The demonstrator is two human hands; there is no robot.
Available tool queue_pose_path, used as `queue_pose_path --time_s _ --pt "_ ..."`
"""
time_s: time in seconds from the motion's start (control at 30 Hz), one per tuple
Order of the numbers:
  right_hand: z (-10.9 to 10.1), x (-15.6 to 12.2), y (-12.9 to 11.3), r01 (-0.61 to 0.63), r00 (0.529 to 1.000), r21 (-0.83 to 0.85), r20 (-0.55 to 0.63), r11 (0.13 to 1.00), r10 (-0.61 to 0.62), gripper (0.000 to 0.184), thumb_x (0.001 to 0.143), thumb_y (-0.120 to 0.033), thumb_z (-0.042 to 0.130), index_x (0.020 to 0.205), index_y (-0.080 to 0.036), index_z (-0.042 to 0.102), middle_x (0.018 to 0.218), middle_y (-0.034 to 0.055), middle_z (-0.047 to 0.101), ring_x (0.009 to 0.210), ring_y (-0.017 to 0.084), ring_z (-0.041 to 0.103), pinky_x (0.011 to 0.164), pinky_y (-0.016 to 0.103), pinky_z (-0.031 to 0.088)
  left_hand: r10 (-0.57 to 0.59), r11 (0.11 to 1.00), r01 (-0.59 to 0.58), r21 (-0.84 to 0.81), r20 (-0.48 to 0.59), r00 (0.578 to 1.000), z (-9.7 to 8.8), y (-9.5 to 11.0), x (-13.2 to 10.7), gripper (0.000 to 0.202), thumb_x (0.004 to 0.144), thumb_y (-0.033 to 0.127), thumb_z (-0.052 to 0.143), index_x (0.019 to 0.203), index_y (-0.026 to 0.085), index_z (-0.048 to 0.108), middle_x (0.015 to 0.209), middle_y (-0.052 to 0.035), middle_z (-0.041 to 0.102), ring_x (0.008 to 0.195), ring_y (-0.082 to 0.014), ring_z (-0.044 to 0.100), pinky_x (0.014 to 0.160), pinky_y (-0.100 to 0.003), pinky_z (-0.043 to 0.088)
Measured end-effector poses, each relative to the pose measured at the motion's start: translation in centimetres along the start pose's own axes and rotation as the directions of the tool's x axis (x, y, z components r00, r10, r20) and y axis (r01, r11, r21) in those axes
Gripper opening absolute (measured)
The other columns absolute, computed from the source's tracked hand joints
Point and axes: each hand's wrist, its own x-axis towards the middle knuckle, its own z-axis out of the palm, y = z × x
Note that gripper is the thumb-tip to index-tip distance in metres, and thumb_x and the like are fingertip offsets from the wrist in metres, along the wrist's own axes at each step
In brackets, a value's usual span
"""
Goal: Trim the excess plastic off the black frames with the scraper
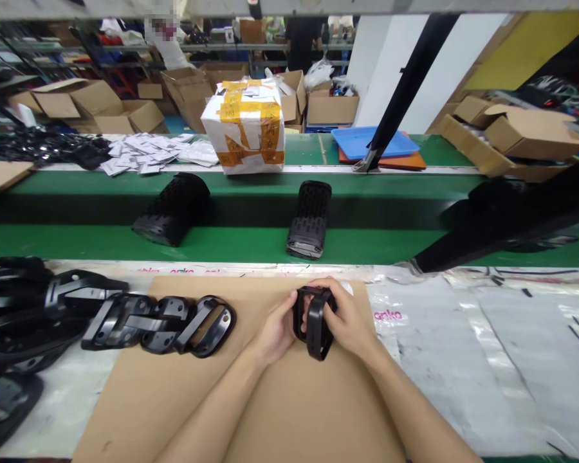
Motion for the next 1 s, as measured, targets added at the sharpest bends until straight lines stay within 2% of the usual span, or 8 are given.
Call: queue_pose_path --time_s 0.17,0.27,0.47,0.63,0.73,0.8,0.87,1.0 --pt "0.0 -0.1 0.2 -0.086 0.99 0.197 0.128 0.977 0.062 0.025 0.106 -0.043 0.053 0.12 -0.025 0.065 0.105 0.0071 0.073 0.105 0.026 0.072 0.085 0.038 0.059 -0.19 0.968 0.211 -0.138 0.146 0.971 -0.7 1.2 0.0 0.042 0.09 0.056 0.07 0.081 0.015 0.063 0.06 0.0019 0.052 0.052 -0.0122 0.051 0.058 -0.026 0.044" --pt "-0.2 -0.1 0.0 -0.108 0.983 0.249 0.172 0.963 0.066 0.025 0.105 -0.044 0.054 0.117 -0.025 0.066 0.106 0.0063 0.073 0.103 0.025 0.072 0.087 0.036 0.058 -0.206 0.951 0.246 -0.189 0.208 0.956 -0.8 1.2 -0.1 0.036 0.09 0.046 0.074 0.077 0.016 0.059 0.059 0.0047 0.046 0.051 -0.0099 0.047 0.059 -0.025 0.045" --pt "-1.1 0.0 -0.3 -0.097 0.984 0.306 0.173 0.947 0.045 0.026 0.095 -0.027 0.049 0.109 -0.023 0.07 0.102 0.0055 0.073 0.093 0.024 0.069 0.087 0.036 0.054 -0.07 0.988 0.1 -0.121 0.229 0.971 -0.5 0.0 -0.5 0.046 0.083 0.05 0.083 0.069 0.016 0.054 0.053 0.006 0.04 0.048 -0.0076 0.04 0.054 -0.023 0.038" --pt "-0.7 -0.2 -0.3 -0.107 0.986 0.307 0.153 0.946 0.062 0.026 0.091 -0.029 0.05 0.104 -0.022 0.072 0.093 0.005 0.072 0.083 0.023 0.067 0.079 0.035 0.054 -0.009 1.0 0.011 -0.009 0.21 0.978 -0.4 -0.4 -0.4 0.05 0.084 0.056 0.08 0.065 0.018 0.053 0.048 0.0059 0.039 0.044 -0.0075 0.035 0.049 -0.023 0.03" --pt "-0.3 0.0 0.2 -0.111 0.991 0.305 0.102 0.946 0.083 0.025 0.093 -0.029 0.048 0.102 -0.022 0.07 0.094 0.0056 0.073 0.083 0.023 0.068 0.076 0.035 0.055 0.006 0.999 -0.012 0.033 0.192 0.981 -0.1 -0.3 -0.1 0.052 0.085 0.063 0.074 0.066 0.018 0.055 0.051 0.0037 0.044 0.047 -0.0102 0.042 0.053 -0.025 0.036" --pt "-0.2 0.1 0.7 -0.107 0.994 0.297 0.048 0.949 0.097 0.025 0.095 -0.03 0.046 0.1 -0.022 0.069 0.092 0.0056 0.072 0.081 0.023 0.068 0.073 0.034 0.055 0.092 0.98 -0.12 0.159 0.172 0.981 -0.1 0.0 0.0 0.053 0.09 0.068 0.065 0.072 0.018 0.06 0.061 -0.001 0.055 0.056 -0.0146 0.052 0.062 -0.028 0.043" --pt "-0.2 0.1 1.3 -0.098 0.994 0.277 -0.026 0.956 0.109 0.025 0.097 -0.031 0.044 0.1 -0.022 0.067 0.089 0.005 0.071 0.08 0.023 0.067 0.07 0.034 0.054 0.232 0.875 -0.277 0.398 0.158 0.96 -0.4 0.3 -0.1 0.051 0.094 0.066 0.059 0.079 0.018 0.064 0.074 -0.0039 0.062 0.067 -0.0169 0.056 0.068 -0.029 0.043" --pt "-0.5 0.0 2.2 -0.057 0.979 0.201 -0.179 0.978 0.094 0.02 0.096 -0.027 0.046 0.098 -0.023 0.066 0.088 0.0029 0.069 0.081 0.022 0.066 0.072 0.033 0.052 0.428 0.382 -0.38 0.842 0.203 0.881 -1.3 0.7 -0.4 0.034 0.091 0.044 0.07 0.07 0.02 0.057 0.066 0.0017 0.053 0.063 -0.0137 0.044 0.062 -0.027 0.03"
